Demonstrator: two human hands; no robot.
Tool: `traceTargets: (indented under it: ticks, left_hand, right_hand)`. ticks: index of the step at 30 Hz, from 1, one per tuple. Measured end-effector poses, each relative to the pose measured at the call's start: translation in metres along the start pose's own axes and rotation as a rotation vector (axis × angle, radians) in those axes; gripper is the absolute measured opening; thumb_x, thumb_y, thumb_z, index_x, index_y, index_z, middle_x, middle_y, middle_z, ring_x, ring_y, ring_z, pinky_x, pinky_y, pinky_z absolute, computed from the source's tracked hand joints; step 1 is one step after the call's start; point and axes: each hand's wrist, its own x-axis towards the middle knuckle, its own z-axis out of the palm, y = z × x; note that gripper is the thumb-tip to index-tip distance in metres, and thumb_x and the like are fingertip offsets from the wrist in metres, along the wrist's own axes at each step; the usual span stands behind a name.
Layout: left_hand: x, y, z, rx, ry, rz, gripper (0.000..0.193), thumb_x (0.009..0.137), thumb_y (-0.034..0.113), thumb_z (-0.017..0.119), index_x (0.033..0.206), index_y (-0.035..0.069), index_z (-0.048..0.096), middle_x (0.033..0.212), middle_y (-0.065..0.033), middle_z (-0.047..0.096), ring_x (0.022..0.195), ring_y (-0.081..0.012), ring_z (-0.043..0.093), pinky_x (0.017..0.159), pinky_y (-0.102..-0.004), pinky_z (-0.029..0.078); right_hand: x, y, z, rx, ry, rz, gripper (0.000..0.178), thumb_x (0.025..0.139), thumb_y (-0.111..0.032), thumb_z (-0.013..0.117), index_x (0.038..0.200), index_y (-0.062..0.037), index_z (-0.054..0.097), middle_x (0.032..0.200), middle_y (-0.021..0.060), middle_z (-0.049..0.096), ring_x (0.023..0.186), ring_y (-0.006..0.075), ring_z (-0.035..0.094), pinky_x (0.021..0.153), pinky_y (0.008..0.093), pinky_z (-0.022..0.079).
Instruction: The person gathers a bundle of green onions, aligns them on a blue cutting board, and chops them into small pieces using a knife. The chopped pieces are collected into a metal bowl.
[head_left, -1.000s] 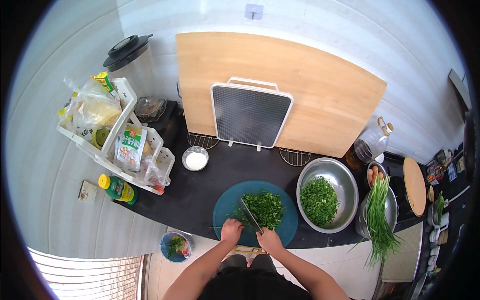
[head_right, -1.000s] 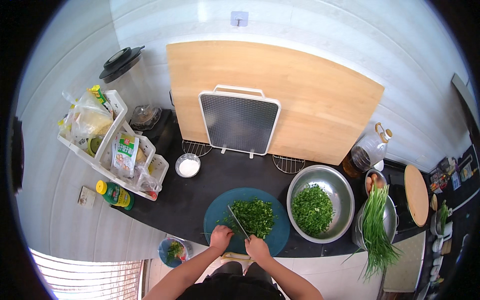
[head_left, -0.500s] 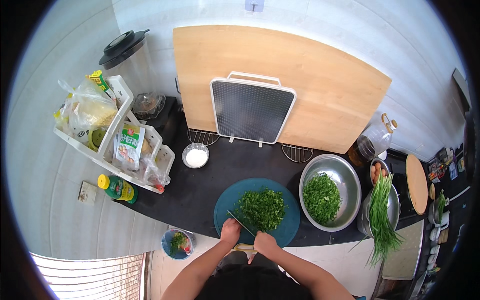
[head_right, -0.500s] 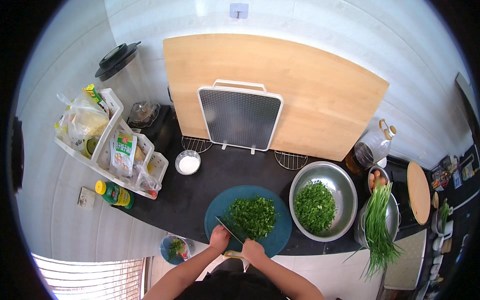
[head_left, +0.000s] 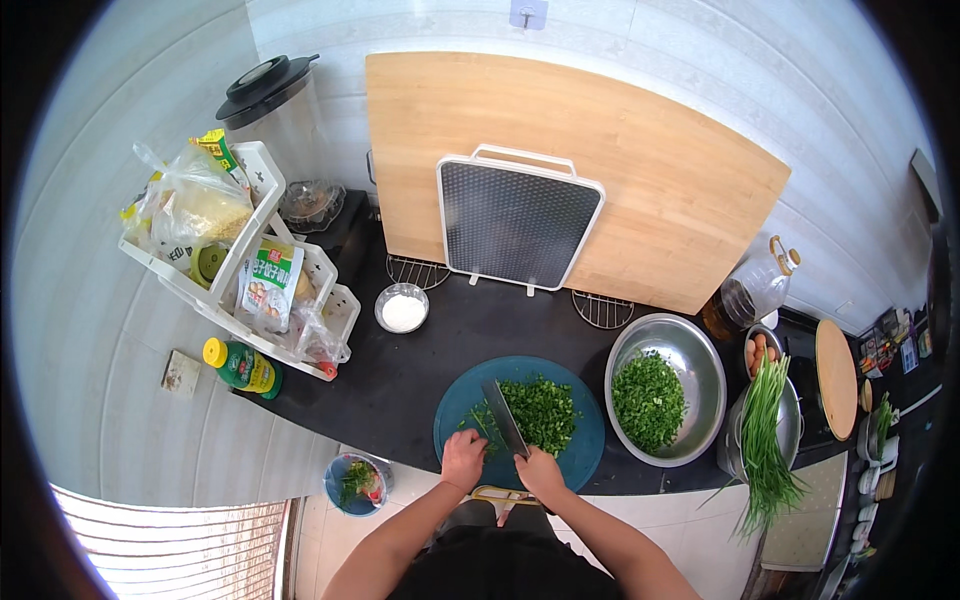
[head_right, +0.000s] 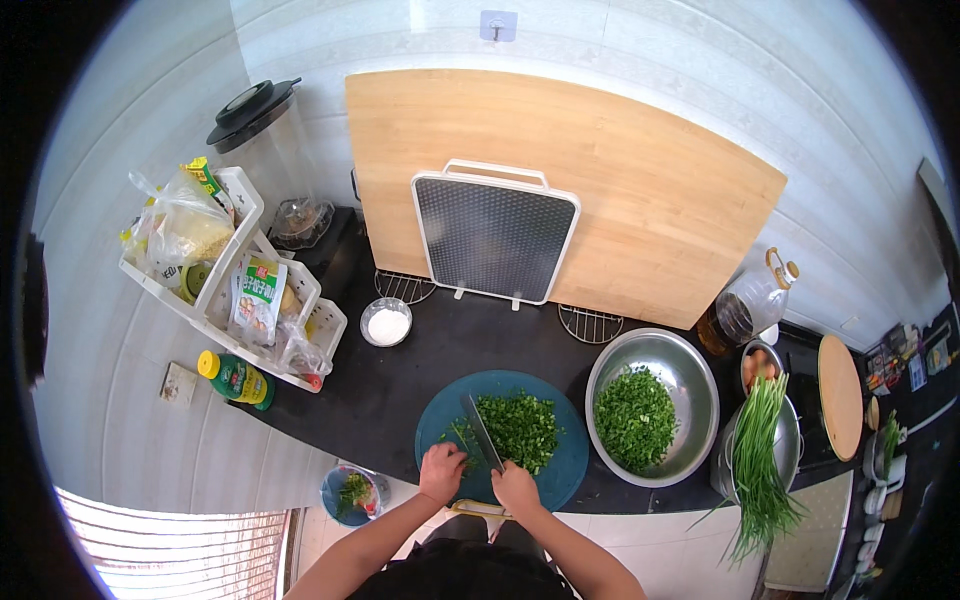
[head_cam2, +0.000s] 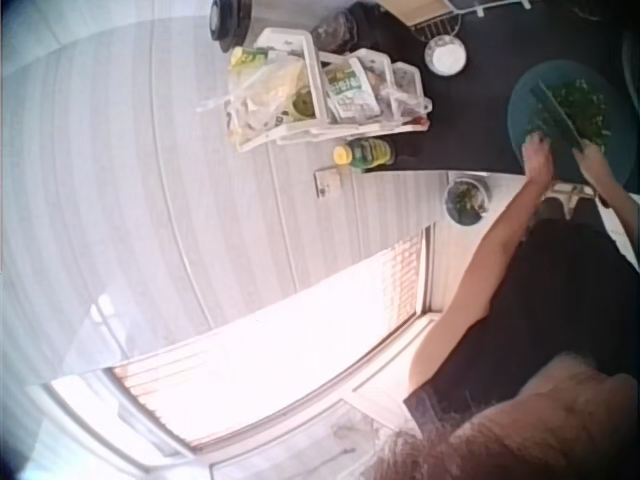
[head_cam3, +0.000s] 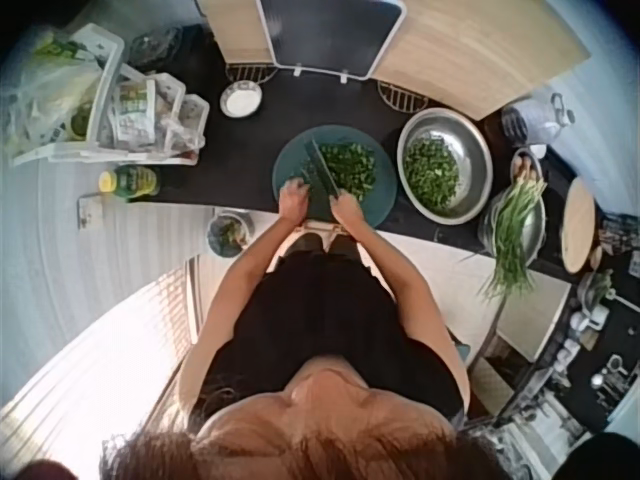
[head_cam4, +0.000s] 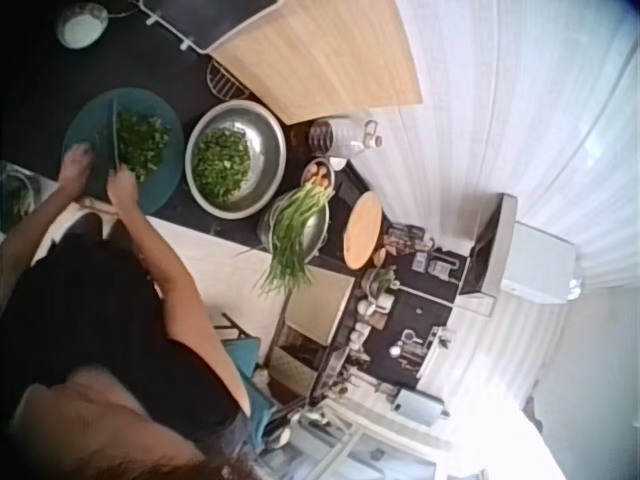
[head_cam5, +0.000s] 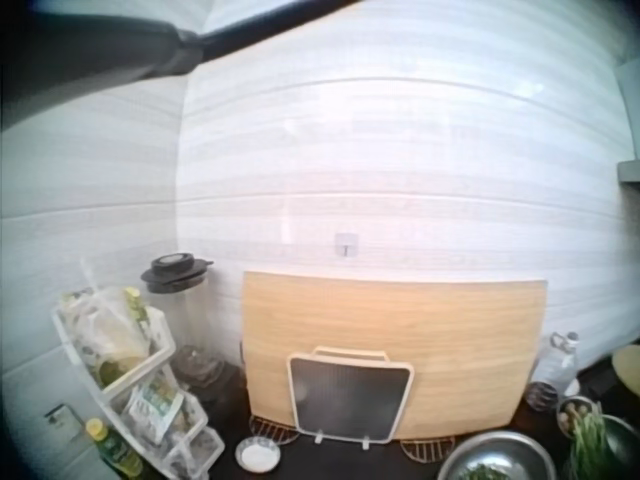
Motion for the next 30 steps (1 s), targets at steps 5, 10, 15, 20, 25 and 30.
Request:
traceTargets:
  ticks: [5, 10, 15, 20, 25, 30]
  left_hand:
    - [0.03, -0.003, -0.025, 0.177, -0.093, 0.044, 0.055, 0.069, 0.02, 0.072, 0.117, 0.003, 0.053, 0.126, -0.017, 0.046, 0.122, -0.0343, 0.038, 0.102, -0.0444, 0.03]
    - [0.019, -0.021, -0.024, 0.218, -0.199, 0.147, 0.043, 0.07, 0.022, 0.07, 0.106, 0.004, 0.056, 0.111, -0.0144, 0.052, 0.112, -0.0315, 0.045, 0.096, -0.0421, 0.035]
    - [-0.009, -0.015, -0.018, 0.095, -0.149, 0.082, 0.032, 0.069, 0.019, 0.068, 0.096, 0.004, 0.059, 0.092, -0.0125, 0.054, 0.094, -0.0298, 0.051, 0.085, -0.0409, 0.041]
    - [-0.017, -0.029, 0.006, 0.019, -0.096, -0.025, 0.025, 0.069, 0.016, 0.07, 0.09, 0.006, 0.061, 0.091, -0.0101, 0.055, 0.09, -0.0292, 0.053, 0.079, -0.039, 0.043]
    - [-0.009, -0.005, -0.002, -0.098, 0.13, -0.145, 0.014, 0.069, 0.012, 0.07, 0.081, 0.007, 0.064, 0.089, -0.0087, 0.058, 0.089, -0.0303, 0.054, 0.078, -0.0411, 0.044]
    - [-0.019, -0.02, 0.017, -0.159, 0.059, -0.161, 0.012, 0.069, 0.009, 0.069, 0.08, 0.006, 0.066, 0.084, -0.0091, 0.06, 0.085, -0.0299, 0.056, 0.076, -0.0395, 0.046]
  right_hand:
    - [-0.012, 0.007, -0.011, 0.013, -0.008, 0.016, 0.028, 0.084, -0.028, 0.057, 0.088, -0.0006, 0.061, 0.076, 0.0222, 0.063, 0.077, 0.0411, 0.061, 0.068, 0.0462, 0.048]
    - [-0.02, 0.016, -0.016, -0.035, 0.002, -0.028, 0.03, 0.084, -0.03, 0.057, 0.081, -0.0005, 0.059, 0.073, 0.0219, 0.063, 0.074, 0.0411, 0.061, 0.066, 0.0464, 0.048]
    - [-0.03, 0.012, -0.025, -0.024, 0.015, -0.071, 0.033, 0.084, -0.033, 0.058, 0.075, -0.001, 0.057, 0.068, 0.0204, 0.062, 0.07, 0.0405, 0.061, 0.062, 0.0469, 0.048]
    - [-0.034, 0.011, -0.027, -0.043, 0.002, -0.098, 0.034, 0.084, -0.034, 0.059, 0.076, -0.0009, 0.057, 0.068, 0.0198, 0.062, 0.07, 0.0401, 0.061, 0.063, 0.0467, 0.048]
    - [-0.038, 0.013, -0.025, -0.083, 0.011, -0.162, 0.033, 0.088, -0.035, 0.055, 0.085, -0.0026, 0.057, 0.071, 0.0189, 0.064, 0.071, 0.0399, 0.062, 0.064, 0.0476, 0.048]
    - [-0.04, 0.014, -0.009, -0.139, -0.054, -0.239, 0.032, 0.093, -0.034, 0.049, 0.089, -0.0034, 0.055, 0.071, 0.0192, 0.064, 0.068, 0.0399, 0.062, 0.062, 0.0487, 0.049]
